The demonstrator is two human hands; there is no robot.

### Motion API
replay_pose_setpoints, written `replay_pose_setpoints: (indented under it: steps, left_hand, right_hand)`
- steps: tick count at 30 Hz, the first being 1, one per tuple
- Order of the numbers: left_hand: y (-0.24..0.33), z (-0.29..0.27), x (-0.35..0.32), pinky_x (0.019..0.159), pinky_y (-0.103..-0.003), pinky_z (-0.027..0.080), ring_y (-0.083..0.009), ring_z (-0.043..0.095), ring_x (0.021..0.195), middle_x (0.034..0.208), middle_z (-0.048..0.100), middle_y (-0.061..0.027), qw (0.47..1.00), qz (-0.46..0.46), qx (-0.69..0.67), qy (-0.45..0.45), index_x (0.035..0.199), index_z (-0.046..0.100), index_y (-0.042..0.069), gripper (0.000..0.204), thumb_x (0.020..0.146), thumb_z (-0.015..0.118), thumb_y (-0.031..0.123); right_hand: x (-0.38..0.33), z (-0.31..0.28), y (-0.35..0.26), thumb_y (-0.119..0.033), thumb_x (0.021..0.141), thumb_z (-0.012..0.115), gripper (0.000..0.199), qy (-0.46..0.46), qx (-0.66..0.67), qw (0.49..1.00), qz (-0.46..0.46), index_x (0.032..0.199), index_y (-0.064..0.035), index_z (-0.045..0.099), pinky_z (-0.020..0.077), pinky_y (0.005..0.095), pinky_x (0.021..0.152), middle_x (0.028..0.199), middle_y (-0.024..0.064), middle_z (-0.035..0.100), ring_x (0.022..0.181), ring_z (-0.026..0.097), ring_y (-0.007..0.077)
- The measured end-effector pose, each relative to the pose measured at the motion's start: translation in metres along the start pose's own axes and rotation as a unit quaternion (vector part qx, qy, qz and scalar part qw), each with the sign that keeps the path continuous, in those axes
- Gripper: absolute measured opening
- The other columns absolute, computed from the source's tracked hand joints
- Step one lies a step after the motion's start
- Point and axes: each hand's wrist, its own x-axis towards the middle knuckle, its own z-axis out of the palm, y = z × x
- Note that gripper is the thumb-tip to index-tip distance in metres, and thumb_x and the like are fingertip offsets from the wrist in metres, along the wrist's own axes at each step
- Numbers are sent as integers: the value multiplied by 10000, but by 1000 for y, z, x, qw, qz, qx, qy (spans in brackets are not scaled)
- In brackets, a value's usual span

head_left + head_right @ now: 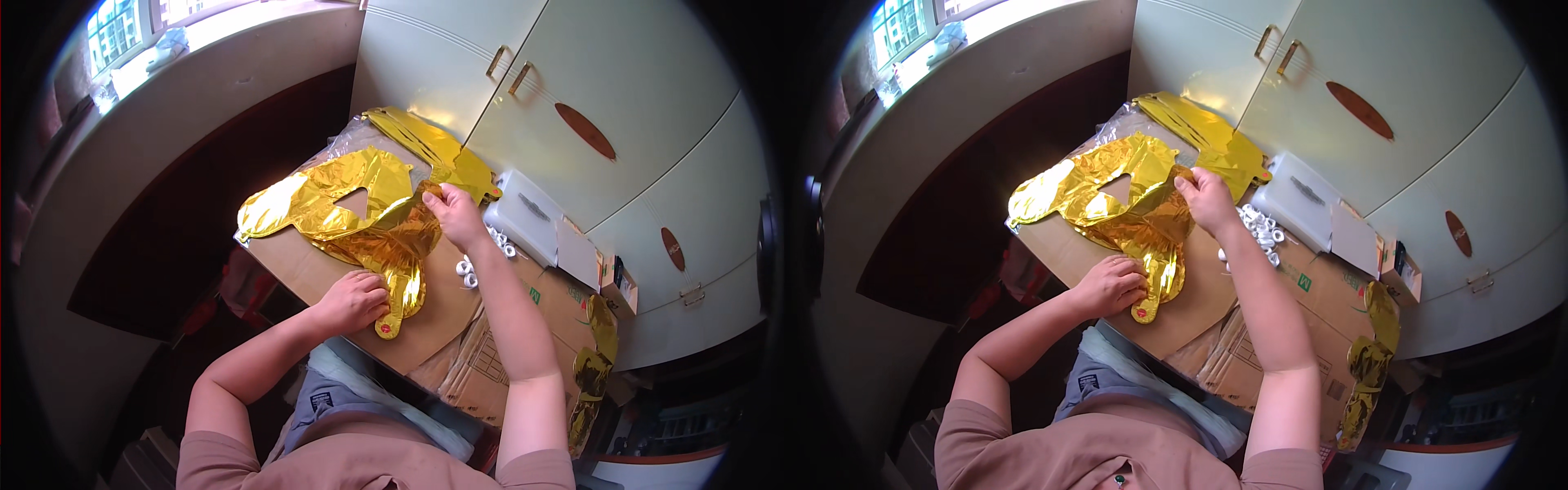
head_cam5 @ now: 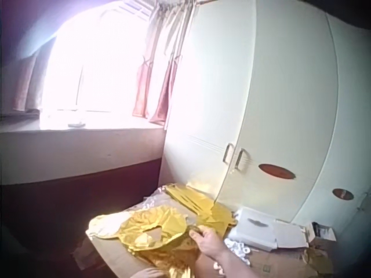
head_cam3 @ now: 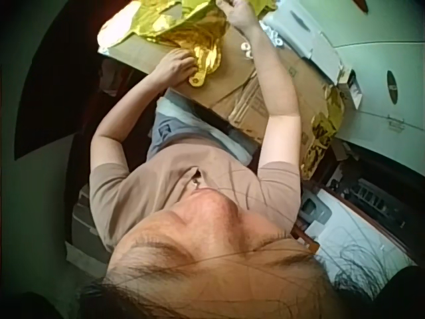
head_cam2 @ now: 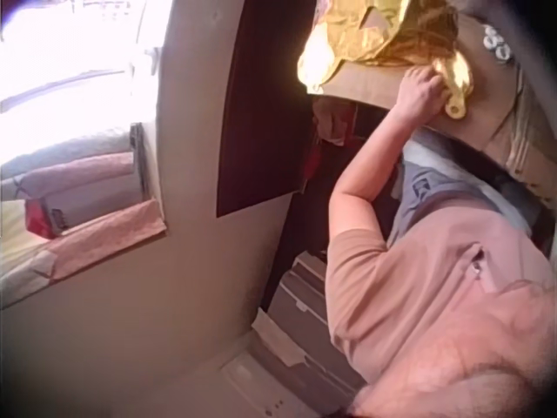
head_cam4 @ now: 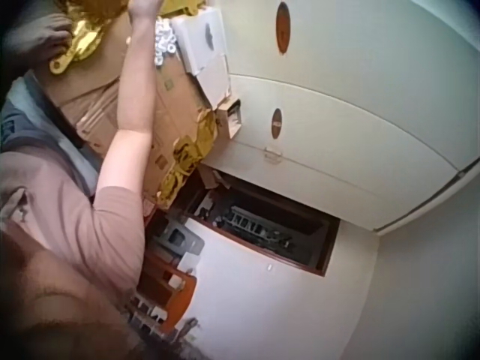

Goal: Folding gold-colored foil balloons on a cardboard box surface.

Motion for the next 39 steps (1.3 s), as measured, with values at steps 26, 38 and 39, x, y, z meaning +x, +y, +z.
replay_pose_setpoints:
  steps: [26,38,39]
  left_hand:
    - [-107,-8,83,1184,-635,155,-369,322,1464,1513,459,-156,988,-125,85,-37,1424,534,143,756,800,726,526]
    - [-114,-10,83,1209,-605,102,-358,304,1477,1542,454,-95,982,-167,33,-82,1442,519,112,890,750,727,631]
    - [-106,-18,87,1206,-541,201,-360,337,1459,1526,465,-126,983,-160,44,-81,1444,512,100,872,745,789,542]
  right_hand:
    - [190,-4,-134,-247,824,792,179,101,-186,961,-178,864,-73,772,525,352,663,725,98,723,645,669,208]
    - [276,-31,-230,-310,949,618,259,351,-336,864,-133,1053,-93,714,571,427,877,1027,135,743,969,716,313]
    - [279,-38,-236,-311,945,621,262,361,-339,858,-135,1056,-93,715,569,428,880,1033,135,743,974,715,315]
